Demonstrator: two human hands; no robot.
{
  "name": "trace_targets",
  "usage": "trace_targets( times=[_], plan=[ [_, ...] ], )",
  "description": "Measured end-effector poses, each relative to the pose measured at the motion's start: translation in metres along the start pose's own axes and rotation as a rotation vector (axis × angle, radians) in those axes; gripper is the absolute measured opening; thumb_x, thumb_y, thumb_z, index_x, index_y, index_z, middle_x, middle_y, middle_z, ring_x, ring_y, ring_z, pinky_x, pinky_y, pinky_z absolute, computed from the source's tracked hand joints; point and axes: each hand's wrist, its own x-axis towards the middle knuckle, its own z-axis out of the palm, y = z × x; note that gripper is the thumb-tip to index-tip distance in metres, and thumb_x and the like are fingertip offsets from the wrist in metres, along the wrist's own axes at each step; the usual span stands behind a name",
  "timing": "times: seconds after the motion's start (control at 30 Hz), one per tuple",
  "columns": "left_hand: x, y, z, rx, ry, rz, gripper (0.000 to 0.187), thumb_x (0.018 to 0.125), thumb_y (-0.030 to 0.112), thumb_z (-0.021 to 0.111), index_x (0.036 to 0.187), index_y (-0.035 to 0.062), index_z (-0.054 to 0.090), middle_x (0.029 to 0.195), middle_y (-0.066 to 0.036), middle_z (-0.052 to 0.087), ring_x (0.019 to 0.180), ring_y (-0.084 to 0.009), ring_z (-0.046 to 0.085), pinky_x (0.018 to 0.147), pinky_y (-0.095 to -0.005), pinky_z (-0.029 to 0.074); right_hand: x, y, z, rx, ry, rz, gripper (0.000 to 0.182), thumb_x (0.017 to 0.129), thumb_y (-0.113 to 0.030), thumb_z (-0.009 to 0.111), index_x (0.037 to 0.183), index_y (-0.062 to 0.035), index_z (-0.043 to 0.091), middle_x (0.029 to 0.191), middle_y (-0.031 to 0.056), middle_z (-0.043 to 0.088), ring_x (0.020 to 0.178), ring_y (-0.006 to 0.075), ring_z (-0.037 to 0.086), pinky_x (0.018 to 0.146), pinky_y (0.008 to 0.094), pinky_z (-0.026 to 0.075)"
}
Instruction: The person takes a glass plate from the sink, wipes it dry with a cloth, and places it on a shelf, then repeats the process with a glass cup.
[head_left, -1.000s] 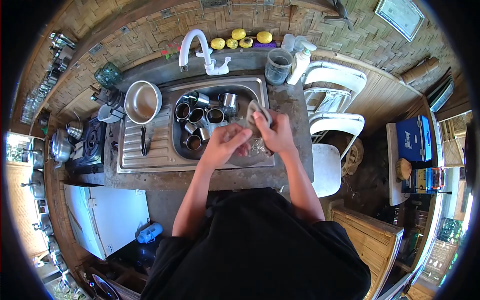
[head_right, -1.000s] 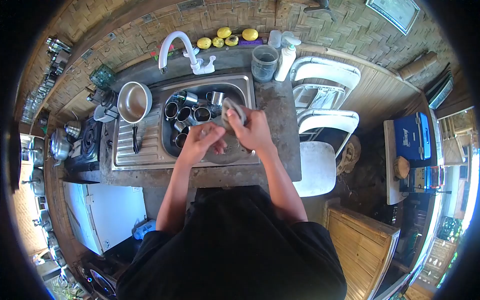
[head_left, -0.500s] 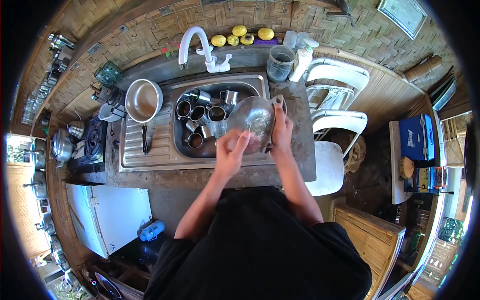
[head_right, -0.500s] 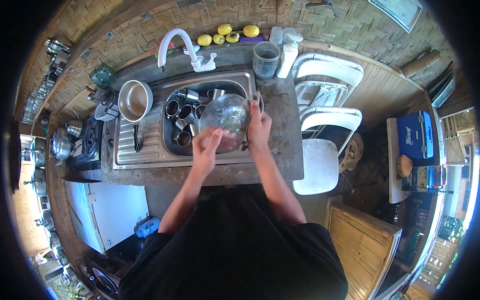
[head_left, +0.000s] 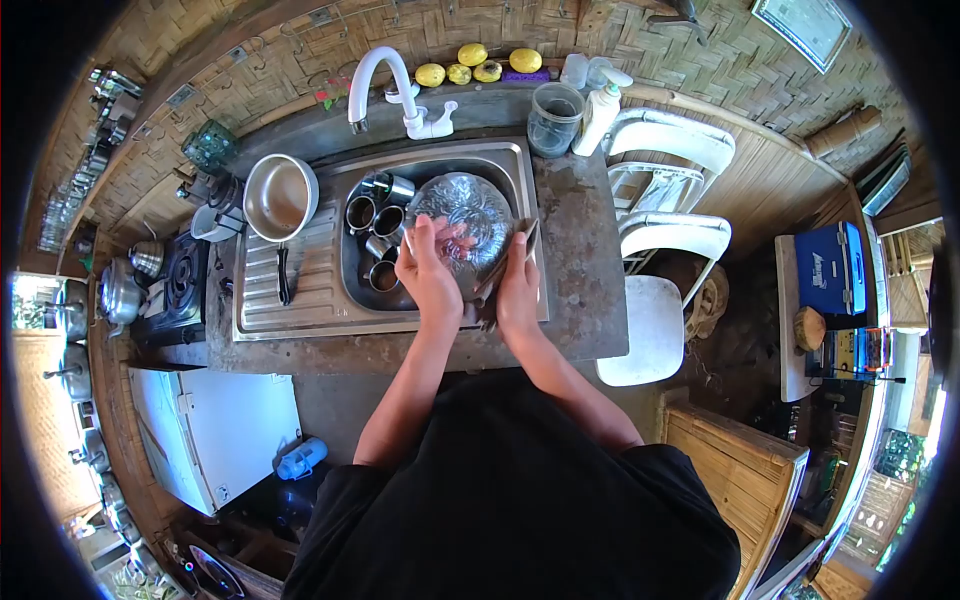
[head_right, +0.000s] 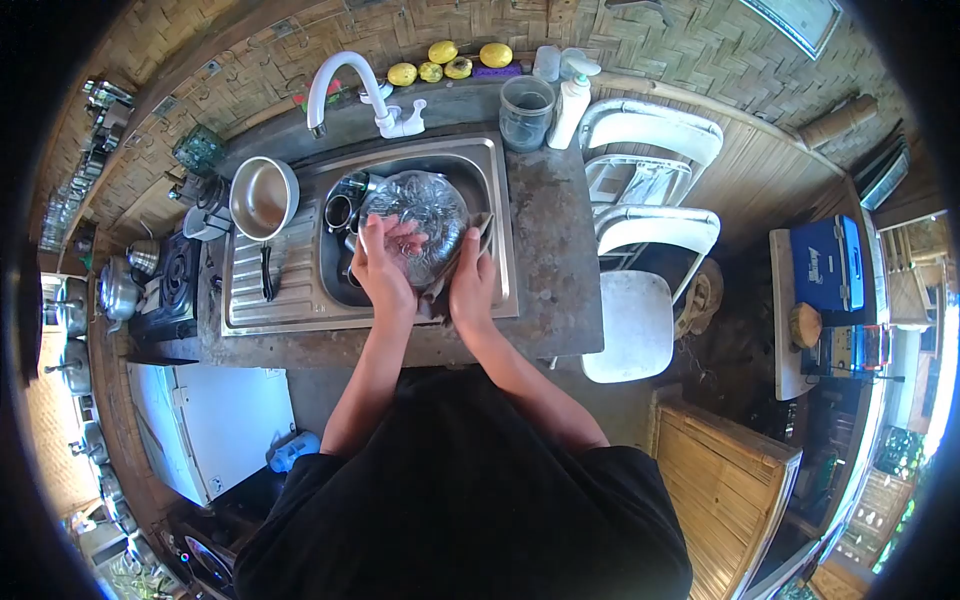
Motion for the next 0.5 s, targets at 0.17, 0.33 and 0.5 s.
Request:
trace_targets(
  times=[0.17, 0.33, 0.5],
  plan=[
    [0.002, 0.016, -0.017, 0.035, -0.107, -0.137, 0.037, 0.104, 0.041, 0.059, 0.101, 0.0036, 0.063, 0.098, -0.012, 0.072, 0.077, -0.0194, 0.071, 0.060, -0.0291, 0.051, 0.035, -0.016, -0.019, 0.267, -0.111, -0.248, 0.053, 0.108, -0.048, 0.046, 0.120, 0.0014, 0.062, 0.096, 0.0040, 0.064, 0.084, 0.0104, 0.055, 0.078, 0.0296, 0.047],
    [-0.015, 0.015, -0.007, 0.021, -0.206, -0.301, 0.032, 0.108, 0.039, 0.053, 0.102, 0.0091, 0.064, 0.103, -0.007, 0.072, 0.082, -0.0151, 0.070, 0.065, -0.0279, 0.051, 0.021, -0.056, -0.017, -0.420, -0.334, -0.758, 0.046, 0.106, -0.037, 0.048, 0.142, -0.0091, 0.054, 0.135, 0.0146, 0.059, 0.122, 0.0310, 0.056, 0.102, 0.0459, 0.044],
    [0.000, 0.012, -0.016, 0.136, -0.202, -0.195, 0.042, 0.110, 0.040, 0.048, 0.116, 0.0029, 0.066, 0.109, -0.006, 0.071, 0.094, -0.0137, 0.067, 0.080, -0.0260, 0.055, -0.002, -0.048, -0.015, -0.798, -0.513, -1.027, 0.054, 0.102, -0.033, 0.049, 0.152, -0.0141, 0.047, 0.164, 0.0132, 0.033, 0.151, 0.0442, 0.027, 0.120, 0.0571, 0.025]
  ],
)
